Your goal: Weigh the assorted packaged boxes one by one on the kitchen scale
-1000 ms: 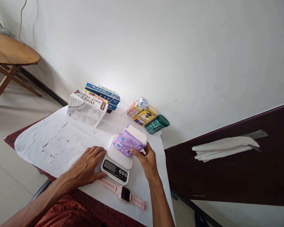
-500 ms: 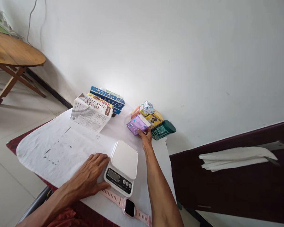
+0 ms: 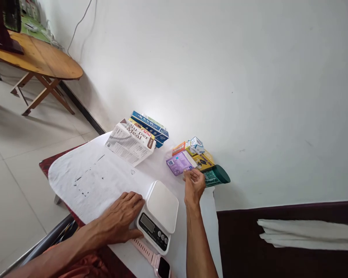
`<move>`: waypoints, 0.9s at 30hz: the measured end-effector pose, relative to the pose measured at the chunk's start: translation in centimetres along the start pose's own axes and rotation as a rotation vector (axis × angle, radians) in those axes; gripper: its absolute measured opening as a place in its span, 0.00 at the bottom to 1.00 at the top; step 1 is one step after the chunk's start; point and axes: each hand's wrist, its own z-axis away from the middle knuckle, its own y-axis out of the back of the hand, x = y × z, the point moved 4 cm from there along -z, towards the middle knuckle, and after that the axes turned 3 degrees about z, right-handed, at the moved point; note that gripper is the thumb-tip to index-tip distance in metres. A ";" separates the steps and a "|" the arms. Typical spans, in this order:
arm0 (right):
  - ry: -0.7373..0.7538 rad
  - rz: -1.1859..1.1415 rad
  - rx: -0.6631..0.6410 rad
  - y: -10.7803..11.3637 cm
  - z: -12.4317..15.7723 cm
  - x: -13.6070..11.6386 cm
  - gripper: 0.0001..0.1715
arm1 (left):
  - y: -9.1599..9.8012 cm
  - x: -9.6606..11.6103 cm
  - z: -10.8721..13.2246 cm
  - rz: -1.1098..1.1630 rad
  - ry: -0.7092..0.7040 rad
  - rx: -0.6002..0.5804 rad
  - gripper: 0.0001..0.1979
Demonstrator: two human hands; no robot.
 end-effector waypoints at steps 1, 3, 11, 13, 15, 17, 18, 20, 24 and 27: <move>0.015 -0.019 -0.050 -0.7 0.8 -1.4 0.36 | 0.0 0.0 0.0 -0.003 0.001 -0.001 0.32; 0.064 -0.062 -0.193 -2.8 2.2 -4.5 0.35 | 0.0 0.1 0.1 -0.008 -0.002 0.001 0.32; 0.125 -0.281 -0.584 -12.2 5.0 -11.9 0.59 | -0.1 0.0 -0.1 -0.018 0.019 -0.006 0.33; 0.132 -0.270 -0.546 -13.2 4.9 -12.1 0.57 | -0.1 0.0 -0.1 -0.013 0.029 -0.005 0.33; 0.153 -0.223 -0.480 -13.5 4.9 -12.1 0.54 | -0.2 0.0 -0.2 -0.006 0.035 0.000 0.33; 0.194 -0.182 -0.439 -13.5 5.1 -12.2 0.51 | -0.2 -0.1 -0.2 0.002 0.038 0.002 0.32; 0.211 -0.170 -0.427 -13.4 5.3 -12.3 0.49 | -0.2 -0.1 -0.1 0.005 0.039 0.002 0.32; 0.225 -0.160 -0.409 -13.0 5.8 -12.6 0.47 | -0.3 -0.1 -0.1 0.007 0.040 0.003 0.32; 0.147 -0.213 -0.455 -12.4 7.0 -12.8 0.43 | -0.3 -0.2 -0.1 0.000 0.037 0.000 0.32; 0.078 -0.280 -0.452 -11.1 7.7 -12.6 0.39 | -0.3 -0.2 -0.1 -0.002 0.037 0.010 0.32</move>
